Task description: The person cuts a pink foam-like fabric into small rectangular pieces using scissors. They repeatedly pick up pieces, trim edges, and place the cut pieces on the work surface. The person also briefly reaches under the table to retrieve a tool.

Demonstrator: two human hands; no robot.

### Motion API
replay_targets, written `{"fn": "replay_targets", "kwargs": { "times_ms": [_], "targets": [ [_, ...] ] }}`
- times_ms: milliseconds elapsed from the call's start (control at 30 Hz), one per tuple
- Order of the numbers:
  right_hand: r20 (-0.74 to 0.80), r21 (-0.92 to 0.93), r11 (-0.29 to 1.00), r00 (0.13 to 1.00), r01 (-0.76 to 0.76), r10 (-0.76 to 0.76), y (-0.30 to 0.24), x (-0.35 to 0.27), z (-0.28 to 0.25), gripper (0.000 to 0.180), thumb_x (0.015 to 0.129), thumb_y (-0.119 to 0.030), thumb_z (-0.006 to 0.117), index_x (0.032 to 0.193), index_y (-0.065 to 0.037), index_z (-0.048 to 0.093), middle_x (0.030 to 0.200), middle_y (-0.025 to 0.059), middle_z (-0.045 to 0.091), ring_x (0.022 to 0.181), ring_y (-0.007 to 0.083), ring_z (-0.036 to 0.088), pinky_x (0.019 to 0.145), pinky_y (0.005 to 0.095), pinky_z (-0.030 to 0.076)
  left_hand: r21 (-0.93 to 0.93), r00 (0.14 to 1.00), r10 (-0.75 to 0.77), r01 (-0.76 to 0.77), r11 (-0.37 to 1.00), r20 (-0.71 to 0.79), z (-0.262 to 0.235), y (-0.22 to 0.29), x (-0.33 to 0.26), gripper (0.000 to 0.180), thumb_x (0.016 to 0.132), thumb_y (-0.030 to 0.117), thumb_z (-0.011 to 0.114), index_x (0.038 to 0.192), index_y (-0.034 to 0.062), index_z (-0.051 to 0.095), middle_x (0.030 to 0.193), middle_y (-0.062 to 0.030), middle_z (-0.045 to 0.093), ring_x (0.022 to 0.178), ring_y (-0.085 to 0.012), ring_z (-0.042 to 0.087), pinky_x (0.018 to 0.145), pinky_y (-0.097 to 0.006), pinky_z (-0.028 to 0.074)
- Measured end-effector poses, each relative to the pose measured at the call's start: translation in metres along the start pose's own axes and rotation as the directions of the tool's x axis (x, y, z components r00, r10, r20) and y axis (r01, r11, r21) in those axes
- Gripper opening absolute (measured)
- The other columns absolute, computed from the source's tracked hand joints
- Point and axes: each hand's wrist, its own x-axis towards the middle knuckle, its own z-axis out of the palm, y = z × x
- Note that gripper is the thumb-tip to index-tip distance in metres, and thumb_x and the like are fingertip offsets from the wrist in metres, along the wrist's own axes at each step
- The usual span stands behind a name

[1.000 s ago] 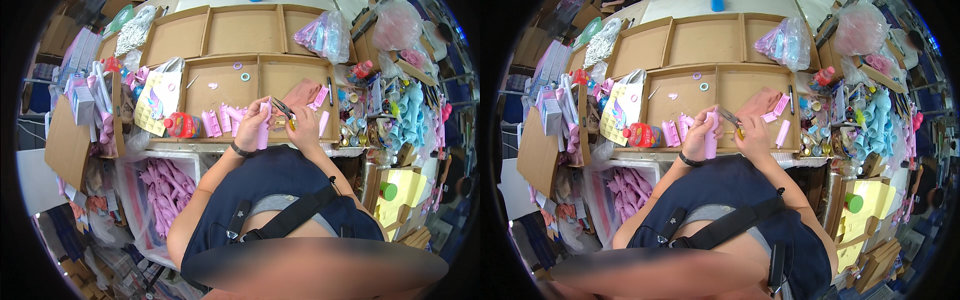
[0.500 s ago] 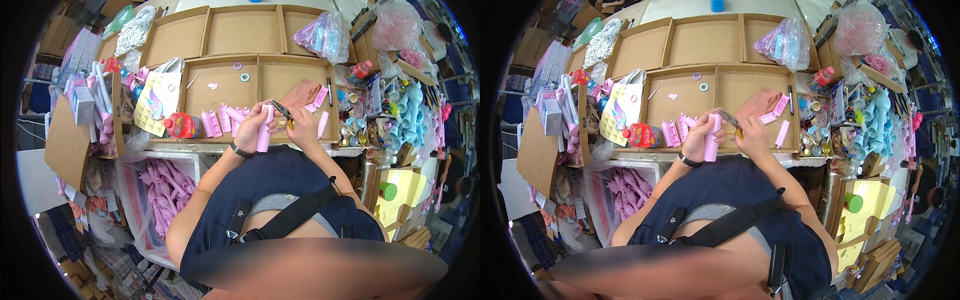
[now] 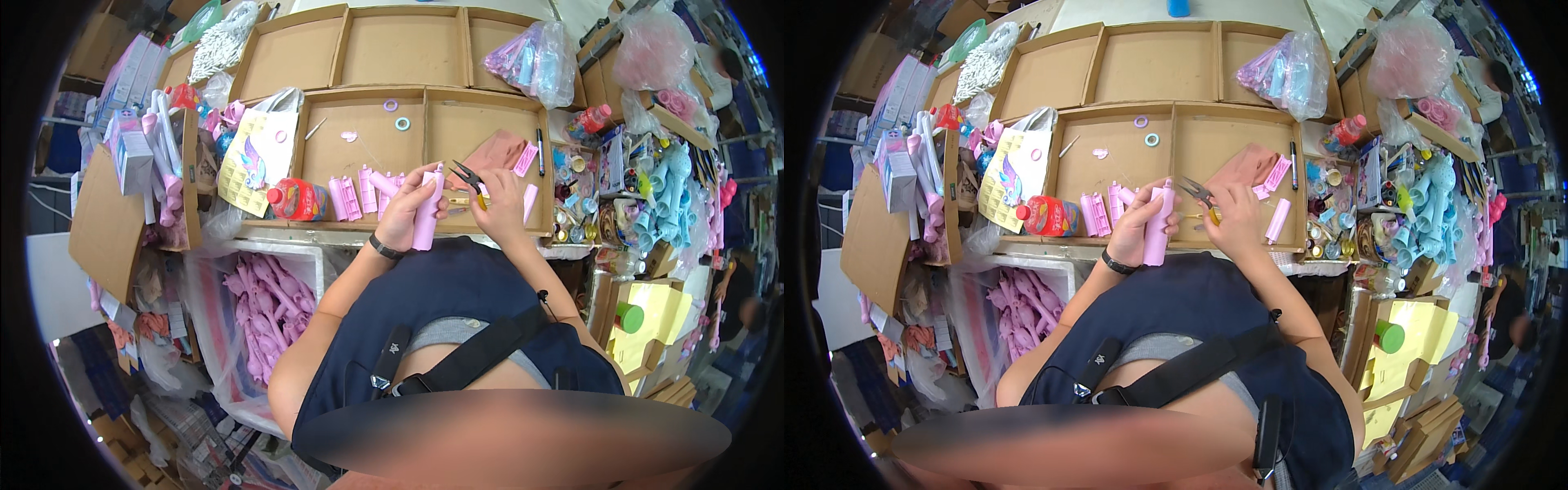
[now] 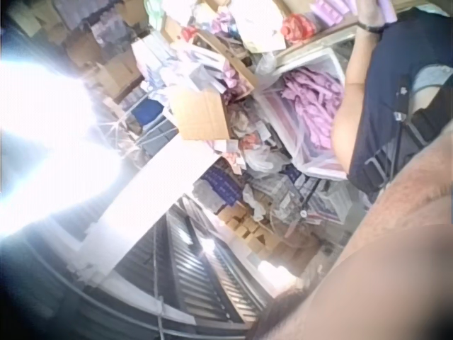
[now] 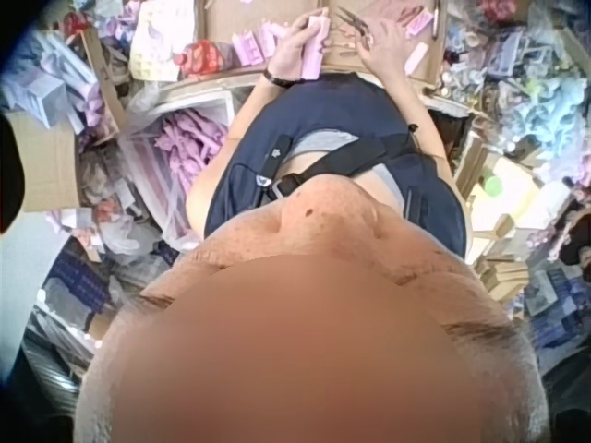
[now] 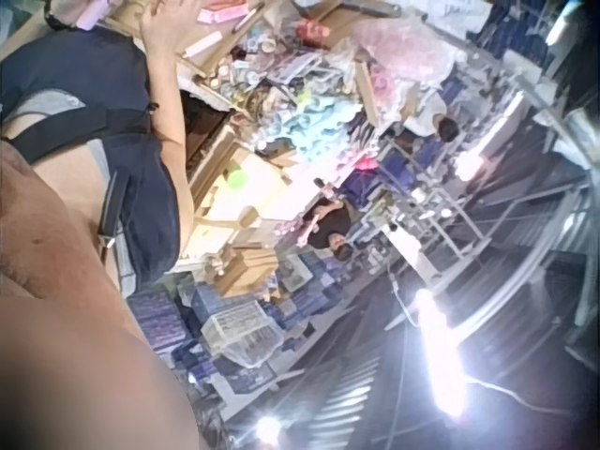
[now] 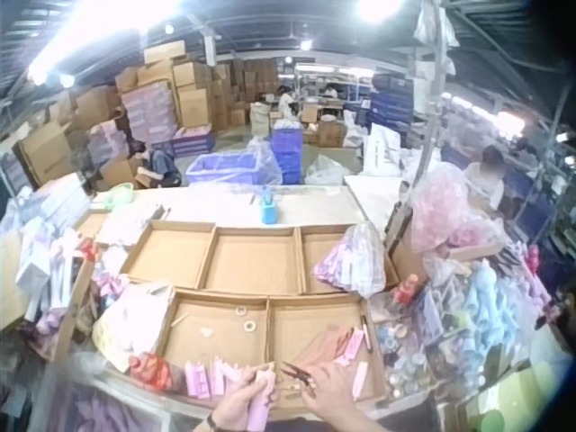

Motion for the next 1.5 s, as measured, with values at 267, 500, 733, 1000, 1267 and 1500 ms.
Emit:
{"fn": "replay_targets", "kwargs": {
  "times_ms": [267, 500, 733, 1000, 1267, 1500],
  "targets": [
    [0.068, -0.050, 0.999, 0.998, -0.008, 0.012, -0.004, -0.003, 0.005, 0.032, 0.061, -0.007, 0.066, 0.092, -0.009, 0.058, 0.081, 0.0070, 0.051, 0.077, 0.0258, 0.051, 0.067, 0.0360, 0.042, -0.011, 1.000, 0.002, -0.002, 1.000, 0.007, 0.007, -0.001, -0.001, 0.035, 0.090, 0.015, 0.050, 0.124, 0.0096, 0.042, 0.100, -0.0081, 0.053, 0.076, -0.0154, 0.049, 0.062, -0.027, 0.043],
    [0.113, 0.060, 0.991, 0.987, -0.122, 0.115, -0.005, -0.006, 0.006, 0.029, 0.066, -0.007, 0.063, 0.094, -0.008, 0.059, 0.081, 0.0076, 0.054, 0.072, 0.0247, 0.055, 0.061, 0.0340, 0.046, -0.062, 0.994, -0.049, 0.055, 0.997, 0.093, 0.000, 0.001, 0.001, 0.040, 0.093, 0.018, 0.045, 0.130, 0.0067, 0.035, 0.102, -0.0110, 0.054, 0.082, -0.0176, 0.054, 0.068, -0.028, 0.046],
    [0.288, 0.245, 0.877, 0.895, -0.412, 0.340, -0.009, -0.008, 0.000, 0.024, 0.074, -0.010, 0.062, 0.098, -0.006, 0.059, 0.085, 0.0090, 0.059, 0.062, 0.0197, 0.059, 0.059, 0.0307, 0.047, 0.812, 0.597, 0.568, -0.519, -0.265, 0.567, -0.015, -0.003, 0.002, 0.083, 0.063, 0.014, 0.076, 0.133, 0.0122, 0.030, 0.129, -0.0173, 0.034, 0.117, -0.0379, 0.038, 0.097, -0.046, 0.032],
    [0.408, 0.515, 0.671, 0.841, -0.533, 0.355, -0.016, -0.015, 0.003, 0.023, 0.076, -0.007, 0.059, 0.098, -0.003, 0.058, 0.066, 0.0052, 0.054, 0.056, 0.0102, 0.049, 0.054, 0.0252, 0.041, 0.520, 0.392, 0.342, -0.620, -0.588, 0.854, 0.007, 0.020, 0.002, 0.034, 0.061, 0.009, 0.071, 0.093, 0.0146, 0.060, 0.113, -0.0090, 0.052, 0.111, -0.0313, 0.045, 0.097, -0.050, 0.030],
    [0.720, 0.488, 0.588, 0.679, -0.645, 0.146, -0.026, -0.012, -0.030, 0.021, 0.076, -0.010, 0.059, 0.096, -0.004, 0.058, 0.068, -0.0040, 0.043, 0.059, 0.0044, 0.039, 0.054, 0.0200, 0.031, 0.620, 0.618, 0.776, -0.659, 0.426, 0.124, 0.014, 0.031, 0.021, 0.046, 0.079, -0.003, 0.053, 0.121, -0.0022, 0.034, 0.127, -0.0184, 0.040, 0.114, -0.0279, 0.044, 0.099, -0.036, 0.030],
    [0.785, 0.592, 0.241, 0.618, -0.769, 0.044, -0.036, -0.005, -0.044, 0.020, 0.076, -0.009, 0.061, 0.095, -0.003, 0.057, 0.070, -0.0047, 0.044, 0.062, 0.0038, 0.040, 0.057, 0.0186, 0.032, 0.776, 0.534, 0.563, -0.439, -0.453, 0.631, -0.006, 0.048, 0.032, 0.043, 0.074, -0.009, 0.048, 0.112, 0.0107, 0.056, 0.117, -0.0103, 0.053, 0.118, -0.0307, 0.041, 0.101, -0.045, 0.024]
  ]
}}
